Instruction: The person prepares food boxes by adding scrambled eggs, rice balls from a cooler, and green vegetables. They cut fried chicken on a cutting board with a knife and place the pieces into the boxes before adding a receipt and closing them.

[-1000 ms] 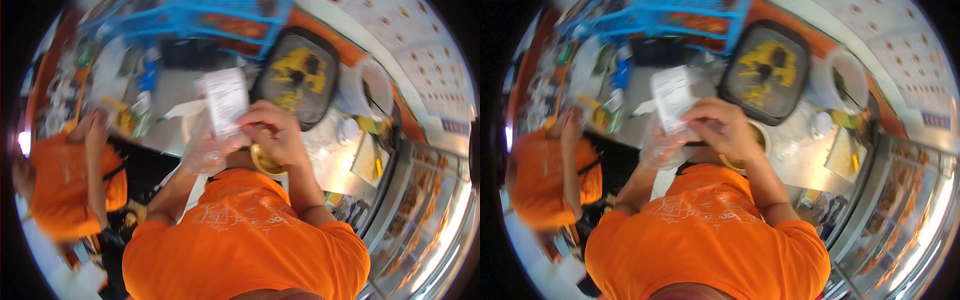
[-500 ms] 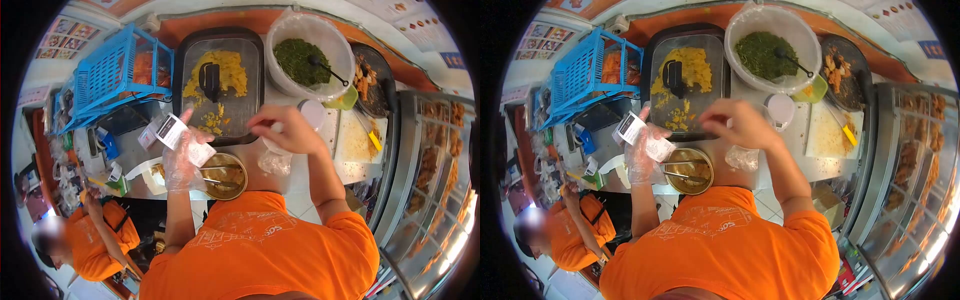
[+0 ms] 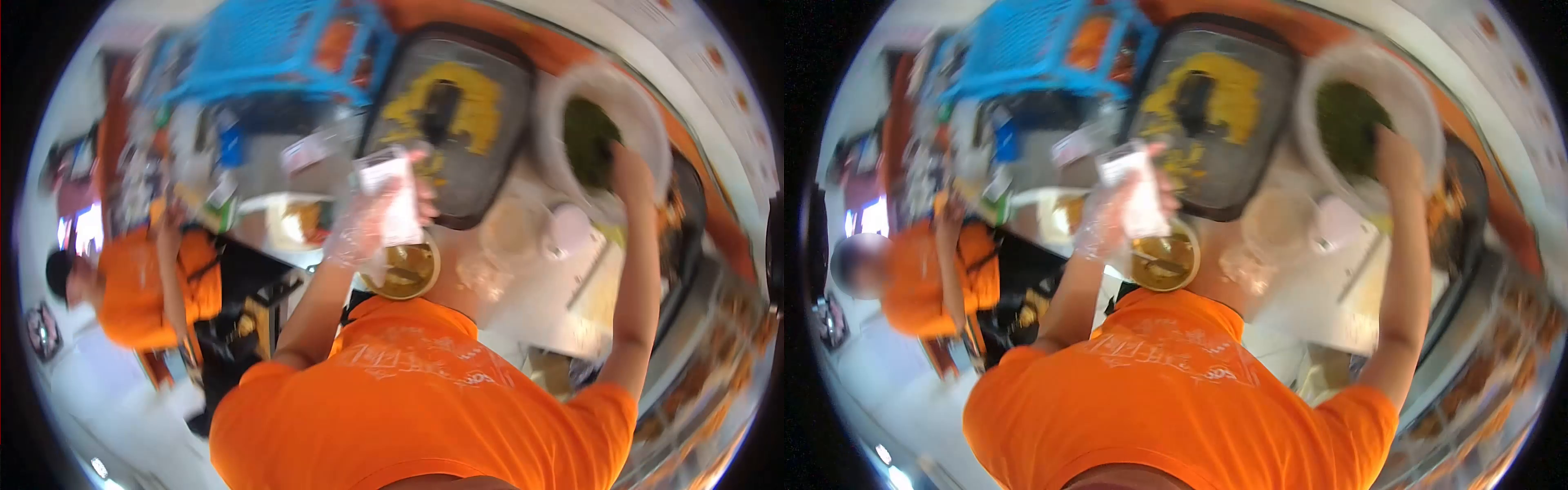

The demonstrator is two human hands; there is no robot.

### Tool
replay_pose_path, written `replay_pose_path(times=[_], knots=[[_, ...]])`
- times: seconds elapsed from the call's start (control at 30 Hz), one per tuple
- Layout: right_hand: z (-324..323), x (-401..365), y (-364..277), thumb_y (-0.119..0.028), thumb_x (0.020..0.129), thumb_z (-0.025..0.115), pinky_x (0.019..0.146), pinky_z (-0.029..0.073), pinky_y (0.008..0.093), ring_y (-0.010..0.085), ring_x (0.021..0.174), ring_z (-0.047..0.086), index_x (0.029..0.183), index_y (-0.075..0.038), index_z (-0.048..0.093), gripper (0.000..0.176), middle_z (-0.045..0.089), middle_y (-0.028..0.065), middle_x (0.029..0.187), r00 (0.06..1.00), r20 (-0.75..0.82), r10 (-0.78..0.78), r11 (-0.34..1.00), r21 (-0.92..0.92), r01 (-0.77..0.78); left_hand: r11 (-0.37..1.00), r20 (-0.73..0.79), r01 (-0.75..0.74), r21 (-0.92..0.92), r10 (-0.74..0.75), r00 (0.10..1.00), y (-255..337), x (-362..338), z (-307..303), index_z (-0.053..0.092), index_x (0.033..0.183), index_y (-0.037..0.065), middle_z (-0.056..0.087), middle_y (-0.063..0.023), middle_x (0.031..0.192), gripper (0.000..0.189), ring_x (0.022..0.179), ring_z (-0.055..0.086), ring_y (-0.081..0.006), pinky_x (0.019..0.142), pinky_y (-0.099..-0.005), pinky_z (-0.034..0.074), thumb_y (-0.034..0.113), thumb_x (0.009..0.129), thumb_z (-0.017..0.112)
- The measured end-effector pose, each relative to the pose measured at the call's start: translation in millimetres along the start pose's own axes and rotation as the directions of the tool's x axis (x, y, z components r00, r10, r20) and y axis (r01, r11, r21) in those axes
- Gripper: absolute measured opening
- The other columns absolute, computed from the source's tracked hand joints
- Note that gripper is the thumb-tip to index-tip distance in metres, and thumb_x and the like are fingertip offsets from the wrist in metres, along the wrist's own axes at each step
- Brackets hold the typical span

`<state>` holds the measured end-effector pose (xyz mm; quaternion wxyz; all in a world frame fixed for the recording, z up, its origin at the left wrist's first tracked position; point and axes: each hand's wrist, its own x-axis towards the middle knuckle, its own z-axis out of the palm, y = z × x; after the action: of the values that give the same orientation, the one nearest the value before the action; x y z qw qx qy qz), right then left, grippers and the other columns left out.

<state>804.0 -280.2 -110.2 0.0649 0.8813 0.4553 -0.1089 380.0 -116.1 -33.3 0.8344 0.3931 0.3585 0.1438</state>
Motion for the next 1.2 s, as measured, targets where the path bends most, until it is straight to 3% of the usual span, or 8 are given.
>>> replay_pose_path(times=[0.27,0.3,0.37,0.5,0.73,0.93,1.1,1.2], knots=[[-68,-46,-149,-0.015,0.094,0.071,0.081,0.055,0.0322,0.0188,0.089,0.070,0.116,-0.003,0.069,0.025,0.073,0.0121,0.104,0.897,-0.442,0.007,0.703,0.641,0.310,0.980,-0.505,-0.139,0.140,0.191,0.842,23,-97,-158,0.064,0.132,0.007,0.071,-0.0052,0.091,0.042,0.074,0.066,-0.0142,0.067,-0.0291,0.056,0.022,0.093,0.068],[-77,-59,-197,-0.013,0.094,0.071,0.079,0.054,0.0298,0.0160,0.086,0.069,0.112,-0.002,0.071,0.021,0.074,0.0104,0.100,0.909,-0.411,-0.070,0.617,0.698,0.364,0.774,-0.504,-0.071,0.629,0.475,0.722,29,-114,-192,0.068,0.125,0.005,0.071,-0.0042,0.087,0.034,0.074,0.066,-0.0140,0.066,-0.0288,0.053,0.018,0.094,0.063],[-79,-67,-287,-0.010,0.093,0.070,0.077,0.054,0.0268,0.0138,0.083,0.069,0.106,-0.001,0.072,0.015,0.074,0.0096,0.096,0.854,-0.426,-0.299,0.459,0.720,0.520,0.514,-0.453,0.080,0.854,0.659,0.600,42,-138,-256,0.069,0.112,-0.003,0.072,-0.0184,0.089,0.028,0.082,0.071,-0.0326,0.075,-0.0396,0.055,0.012,0.091,0.058],[7,-16,-435,-0.012,0.093,0.067,0.078,0.055,0.0315,0.0190,0.085,0.071,0.107,-0.002,0.072,0.018,0.074,0.0128,0.090,0.825,-0.151,-0.545,0.292,0.888,0.355,0.195,-0.507,0.521,0.831,0.651,0.565,65,-142,-332,0.067,0.112,-0.005,0.069,-0.0273,0.109,0.036,0.103,0.067,-0.0426,0.091,-0.0478,0.053,0.020,0.087,0.064],[89,46,-581,-0.033,0.082,0.078,0.081,0.055,0.0377,0.0282,0.085,0.071,0.107,-0.007,0.073,0.037,0.074,0.0130,0.091,0.819,-0.002,-0.574,0.658,0.594,0.462,0.119,-0.327,0.305,0.945,0.385,0.863,65,-53,-456,0.064,0.121,0.001,0.066,-0.0274,0.116,0.045,0.110,0.064,-0.0423,0.095,-0.0497,0.051,0.029,0.086,0.068],[40,-10,-614,-0.041,0.074,0.087,0.074,0.053,0.0336,0.0212,0.078,0.069,0.102,-0.004,0.071,0.048,0.072,0.0093,0.082,0.501,0.491,-0.713,0.701,0.525,0.483,0.235,-0.162,0.115,0.965,0.192,0.968,46,-99,-451,0.062,0.125,0.000,0.065,-0.0261,0.120,0.065,0.113,0.062,-0.0426,0.097,-0.0480,0.050,0.042,0.079,0.079],[71,26,-593,-0.046,0.078,0.080,0.090,0.055,0.0463,0.0399,0.098,0.069,0.118,-0.010,0.066,0.055,0.072,0.0221,0.105,0.922,0.227,-0.312,0.948,0.131,0.289,0.334,-0.223,0.183,0.925,0.085,0.971,24,-96,-459,0.053,0.137,0.000,0.062,-0.0249,0.126,0.086,0.116,0.060,-0.0445,0.100,-0.0477,0.048,0.052,0.074,0.081],[119,77,-561,-0.035,0.081,0.077,0.091,0.053,0.0506,0.0416,0.097,0.068,0.121,-0.013,0.061,0.048,0.071,0.0226,0.102,0.956,0.118,-0.270,0.959,-0.057,0.278,0.312,-0.020,-0.090,0.946,0.334,0.942,-30,-61,-492,0.052,0.133,-0.001,0.062,-0.0242,0.125,0.086,0.114,0.061,-0.0443,0.100,-0.0480,0.048,0.054,0.074,0.081]])
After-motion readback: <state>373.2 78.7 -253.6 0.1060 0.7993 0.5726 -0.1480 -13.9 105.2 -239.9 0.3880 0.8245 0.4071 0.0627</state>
